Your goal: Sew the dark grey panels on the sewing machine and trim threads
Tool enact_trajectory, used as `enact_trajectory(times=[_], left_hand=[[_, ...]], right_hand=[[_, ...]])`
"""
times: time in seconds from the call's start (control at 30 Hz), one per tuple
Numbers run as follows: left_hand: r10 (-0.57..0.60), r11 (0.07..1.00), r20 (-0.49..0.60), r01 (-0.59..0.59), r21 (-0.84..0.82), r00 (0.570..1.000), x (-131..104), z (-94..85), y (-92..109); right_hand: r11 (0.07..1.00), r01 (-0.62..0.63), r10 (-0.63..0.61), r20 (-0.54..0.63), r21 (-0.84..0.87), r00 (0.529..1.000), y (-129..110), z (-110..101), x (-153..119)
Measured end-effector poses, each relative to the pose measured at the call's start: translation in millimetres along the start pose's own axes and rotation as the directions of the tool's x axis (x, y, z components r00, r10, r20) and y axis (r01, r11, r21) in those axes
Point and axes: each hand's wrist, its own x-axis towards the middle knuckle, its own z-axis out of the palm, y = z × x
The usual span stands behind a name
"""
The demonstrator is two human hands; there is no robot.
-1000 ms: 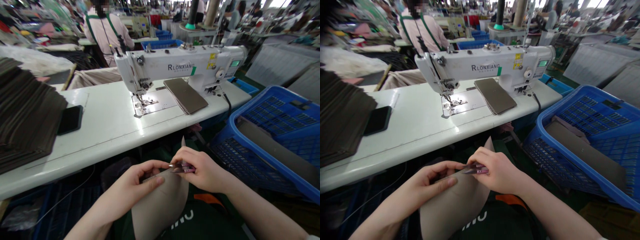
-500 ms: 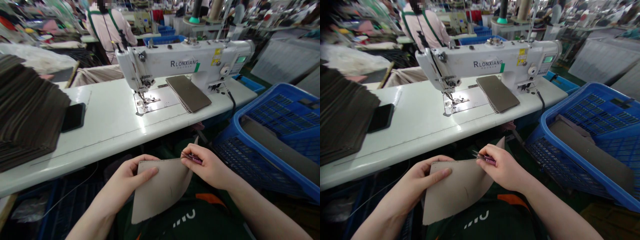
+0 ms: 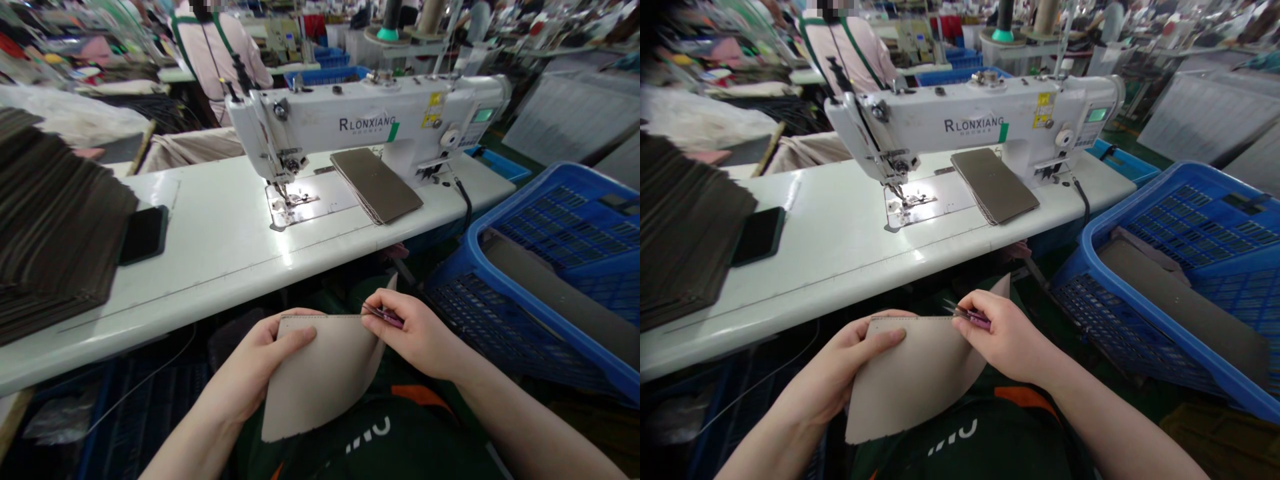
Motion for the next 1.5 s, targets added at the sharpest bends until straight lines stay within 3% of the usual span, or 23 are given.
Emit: enact_trajectory(times=[0.23, 0.63, 0.93, 1.23, 1.37, 1.5], left_hand=[[-0.026, 1.0, -0.059, 0.025, -0.01, 0.998, -2, 3.3, 2], [0.031, 0.999, 0.007, -0.031, -0.009, 0.999, -3, -1.8, 0], [0.09, 0.996, -0.04, -0.09, 0.006, 0.995, -10, -8.2, 6], [0.14, 0.99, 0.009, -0.14, 0.012, 0.99, -17, -19.8, 13], [0.156, 0.981, -0.001, -0.155, 0.116, 0.988, -21, -18.3, 19], [0.182, 0.951, 0.02, -0.181, 0.253, 0.983, -24, -4.6, 21]], right_hand=[[1.0, -0.025, 0.025, 0.001, 0.017, 1.0, 0, 1, 0], [0.999, -0.037, 0.036, 0.01, 0.031, 0.999, 0, 2, 1], [1.0, 0.004, -0.005, 0.011, 0.027, 1.0, -4, 5, 2], [0.999, 0.017, -0.017, 0.011, 0.03, 1.0, -4, 6, 2], [0.984, 0.138, -0.148, -0.09, -0.113, 0.985, -4, 6, 3], [0.884, 0.234, -0.313, -0.138, -0.405, 0.94, -15, 7, -1]])
